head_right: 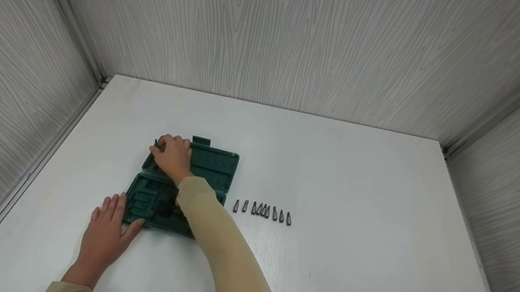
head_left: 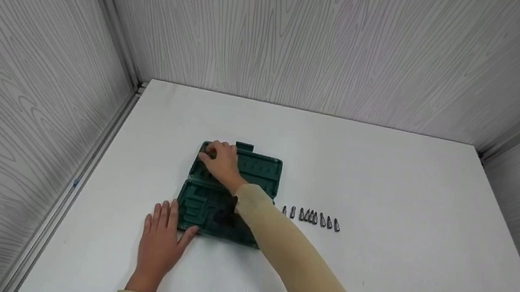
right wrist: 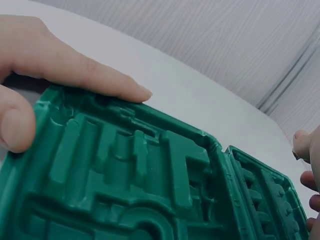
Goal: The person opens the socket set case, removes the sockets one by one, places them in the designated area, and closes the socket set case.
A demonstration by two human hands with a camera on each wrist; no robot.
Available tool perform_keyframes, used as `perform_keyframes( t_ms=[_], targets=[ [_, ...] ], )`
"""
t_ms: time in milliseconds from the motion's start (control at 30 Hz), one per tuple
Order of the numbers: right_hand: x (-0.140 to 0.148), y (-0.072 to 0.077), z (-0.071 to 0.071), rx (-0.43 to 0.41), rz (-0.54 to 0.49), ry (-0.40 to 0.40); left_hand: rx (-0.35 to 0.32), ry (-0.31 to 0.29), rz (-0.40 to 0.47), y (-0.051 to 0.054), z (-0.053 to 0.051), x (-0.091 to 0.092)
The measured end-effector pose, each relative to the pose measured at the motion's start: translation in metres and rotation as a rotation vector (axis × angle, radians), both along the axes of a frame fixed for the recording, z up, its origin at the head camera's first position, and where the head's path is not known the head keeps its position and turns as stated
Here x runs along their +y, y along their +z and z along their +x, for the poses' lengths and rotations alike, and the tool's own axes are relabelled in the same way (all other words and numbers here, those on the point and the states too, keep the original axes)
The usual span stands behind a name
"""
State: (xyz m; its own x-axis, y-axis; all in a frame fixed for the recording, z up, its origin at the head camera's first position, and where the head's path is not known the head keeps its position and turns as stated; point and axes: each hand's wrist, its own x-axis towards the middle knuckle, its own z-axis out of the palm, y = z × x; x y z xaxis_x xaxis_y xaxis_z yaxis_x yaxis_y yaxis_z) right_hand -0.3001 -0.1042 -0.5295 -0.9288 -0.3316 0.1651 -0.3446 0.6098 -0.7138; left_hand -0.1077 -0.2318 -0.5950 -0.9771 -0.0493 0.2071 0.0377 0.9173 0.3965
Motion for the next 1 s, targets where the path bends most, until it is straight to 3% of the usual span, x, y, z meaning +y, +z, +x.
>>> perform_keyframes(
  t_ms=[267, 633, 1000],
  targets=[
    [0.021, 0.002, 0.012, -0.002, -0.152, 0.054, 0.034, -0.006, -0.006, 0.003, -0.001, -0.001],
    [0.058, -0.011, 0.033, -0.016, -0.215, 0.074, 0.04, -0.007, -0.002, 0.0, -0.001, 0.001],
    [0.096, -0.013, 0.056, -0.066, -0.221, 0.06, 0.049, -0.01, 0.005, -0.002, -0.001, 0.002]
  ],
)
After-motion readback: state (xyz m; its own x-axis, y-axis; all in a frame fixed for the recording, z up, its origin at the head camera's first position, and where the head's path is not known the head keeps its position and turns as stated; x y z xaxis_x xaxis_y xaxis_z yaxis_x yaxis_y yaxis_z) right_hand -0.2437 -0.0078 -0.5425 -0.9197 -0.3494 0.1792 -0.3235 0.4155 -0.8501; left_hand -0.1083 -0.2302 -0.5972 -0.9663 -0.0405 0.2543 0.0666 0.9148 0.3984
